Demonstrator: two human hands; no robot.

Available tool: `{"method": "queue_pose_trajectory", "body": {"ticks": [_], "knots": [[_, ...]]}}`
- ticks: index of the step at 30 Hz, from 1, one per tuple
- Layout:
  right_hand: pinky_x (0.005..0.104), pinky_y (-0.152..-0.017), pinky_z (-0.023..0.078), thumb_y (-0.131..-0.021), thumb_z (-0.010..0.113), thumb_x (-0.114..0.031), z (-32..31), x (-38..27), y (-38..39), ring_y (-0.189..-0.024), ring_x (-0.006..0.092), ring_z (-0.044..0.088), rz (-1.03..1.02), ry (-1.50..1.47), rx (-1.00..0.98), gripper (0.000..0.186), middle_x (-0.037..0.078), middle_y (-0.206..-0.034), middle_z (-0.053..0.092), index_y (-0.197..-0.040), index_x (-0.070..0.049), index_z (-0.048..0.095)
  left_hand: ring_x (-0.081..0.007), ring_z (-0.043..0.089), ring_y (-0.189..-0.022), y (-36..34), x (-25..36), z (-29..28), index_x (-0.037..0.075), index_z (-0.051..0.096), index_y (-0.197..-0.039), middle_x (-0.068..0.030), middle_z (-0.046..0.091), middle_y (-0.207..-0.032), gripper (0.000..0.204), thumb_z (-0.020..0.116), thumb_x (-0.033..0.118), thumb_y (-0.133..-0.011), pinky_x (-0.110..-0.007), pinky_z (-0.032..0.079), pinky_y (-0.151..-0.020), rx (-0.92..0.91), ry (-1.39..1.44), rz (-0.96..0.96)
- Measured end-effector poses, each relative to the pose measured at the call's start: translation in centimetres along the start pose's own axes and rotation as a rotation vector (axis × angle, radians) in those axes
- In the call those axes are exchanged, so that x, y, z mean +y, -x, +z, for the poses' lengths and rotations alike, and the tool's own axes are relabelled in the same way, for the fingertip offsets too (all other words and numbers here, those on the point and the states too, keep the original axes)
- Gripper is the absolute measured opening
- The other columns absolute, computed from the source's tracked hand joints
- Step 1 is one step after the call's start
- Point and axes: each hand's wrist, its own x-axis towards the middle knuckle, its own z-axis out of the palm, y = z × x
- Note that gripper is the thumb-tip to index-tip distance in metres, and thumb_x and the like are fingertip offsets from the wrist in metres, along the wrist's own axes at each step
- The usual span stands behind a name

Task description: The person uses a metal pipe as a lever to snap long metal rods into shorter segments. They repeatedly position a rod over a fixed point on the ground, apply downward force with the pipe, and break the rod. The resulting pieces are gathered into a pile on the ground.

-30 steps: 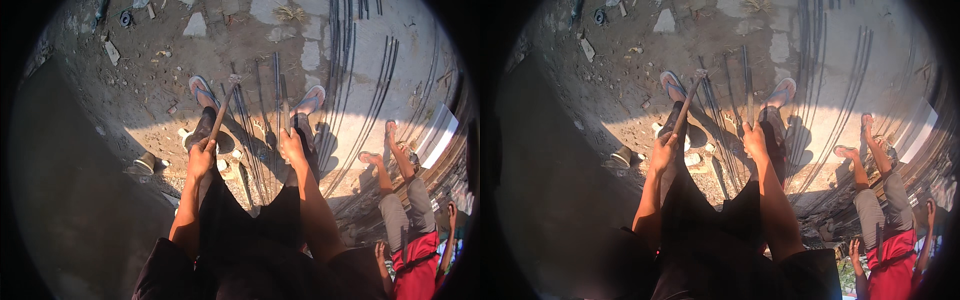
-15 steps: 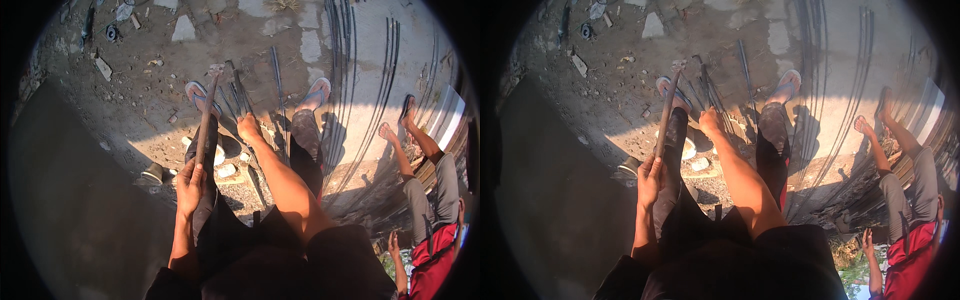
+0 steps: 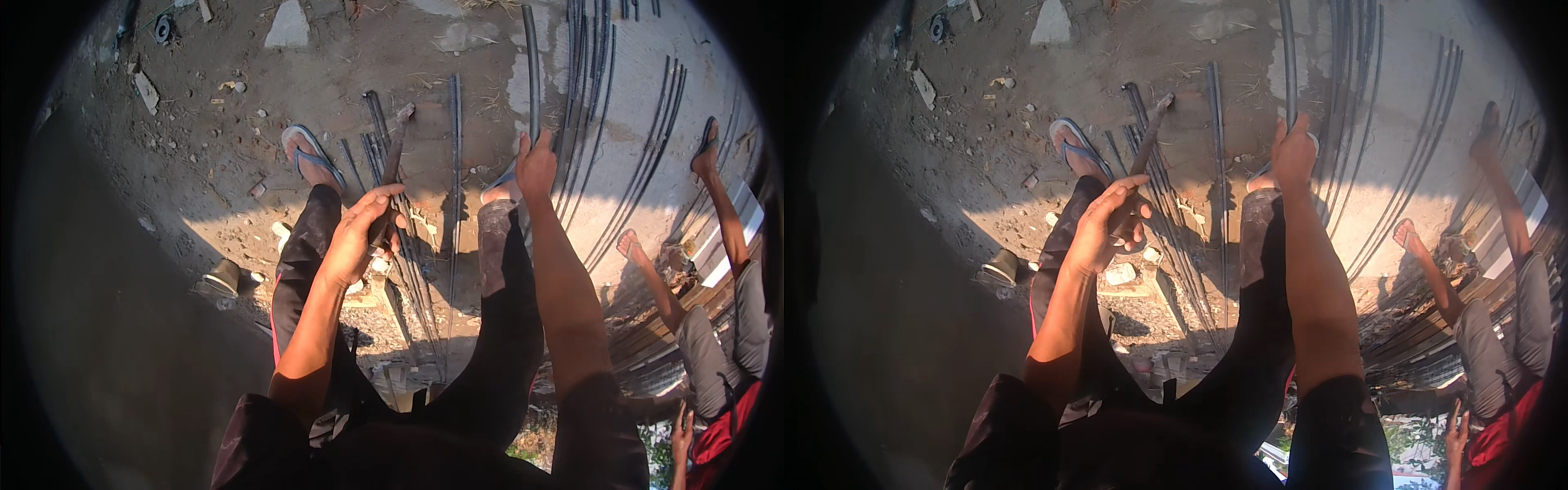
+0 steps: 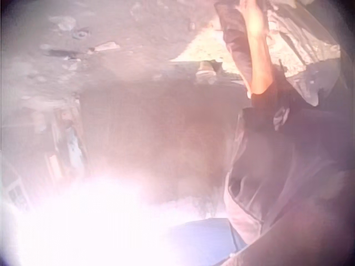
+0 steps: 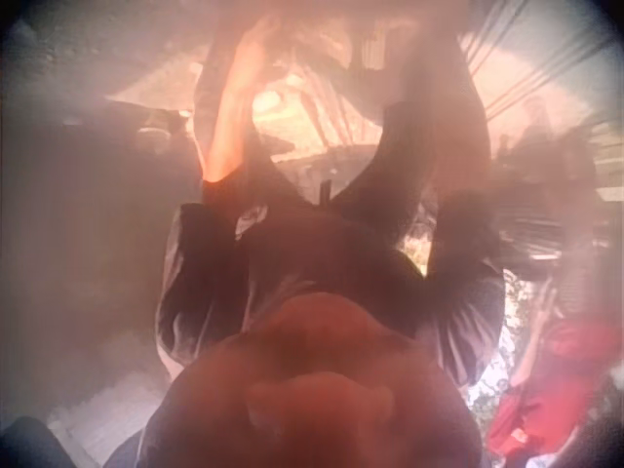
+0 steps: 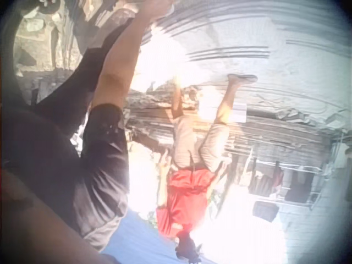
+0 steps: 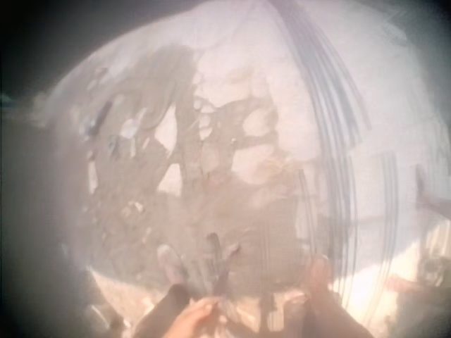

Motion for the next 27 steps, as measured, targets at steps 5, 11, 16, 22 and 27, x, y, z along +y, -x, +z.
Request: {"method": "queue_pose_trajectory", "body": {"ticks": [5,11,16,22,27], "knots": [[0.0526,-0.087,0.054,-0.099,0.063,-0.029,4.9,0.9,-6.6,-0.105,0.0437,0.066,-0.174,0.189,0.358,0.042,0.024,-0.110,0.067,-0.129,-0.002,0.053,-0.0155,0.062,-0.093,-3.3,0.2,-0.5,0.006,0.049,-0.140,-0.0106,0.061,-0.108,0.077,0.075,0.057,-0.089,-0.027,0.050,-0.066,-0.005,-0.237,0.546],[0.0530,-0.087,0.055,-0.094,0.070,-0.023,10.9,-5.6,-1.6,-0.104,0.0428,0.067,-0.157,-0.094,-0.046,0.034,0.017,-0.111,0.067,-0.121,-0.005,0.062,-0.0213,0.062,-0.100,-6.0,2.5,-1.3,0.000,0.074,-0.102,-0.0122,0.063,-0.106,0.031,0.075,0.030,-0.097,-0.036,0.049,-0.087,0.628,-0.835,0.709],[0.0535,-0.087,0.054,-0.093,0.071,-0.021,14.4,-9.7,-0.1,-0.103,0.0430,0.067,0.105,-0.125,0.025,0.034,0.018,-0.115,0.065,-0.122,-0.005,0.062,-0.0179,0.069,-0.099,-7.9,4.5,-1.0,-0.005,0.074,-0.101,-0.0175,0.075,-0.107,0.028,0.067,0.022,-0.103,-0.033,0.053,-0.089,0.515,-0.541,0.707],[0.0526,-0.084,0.055,-0.090,0.073,-0.019,15.1,-10.2,0.0,-0.102,0.0416,0.067,0.144,-0.135,0.100,0.035,0.016,-0.117,0.064,-0.120,-0.006,0.062,-0.0152,0.071,-0.086,-9.3,5.3,-1.8,-0.007,0.073,-0.095,-0.0171,0.077,-0.099,0.018,0.071,0.010,-0.099,-0.028,0.055,-0.076,0.380,-0.678,0.944],[0.0514,-0.085,0.054,-0.086,0.075,-0.017,17.1,-11.8,0.4,-0.109,0.0404,0.065,0.260,-0.189,0.184,0.040,0.016,-0.118,0.063,-0.122,-0.007,0.059,-0.0199,0.074,-0.088,-9.1,6.4,-1.6,-0.006,0.072,-0.093,-0.0185,0.077,-0.098,0.010,0.073,0.005,-0.094,-0.030,0.056,-0.079,0.330,-0.739,0.907]]}}
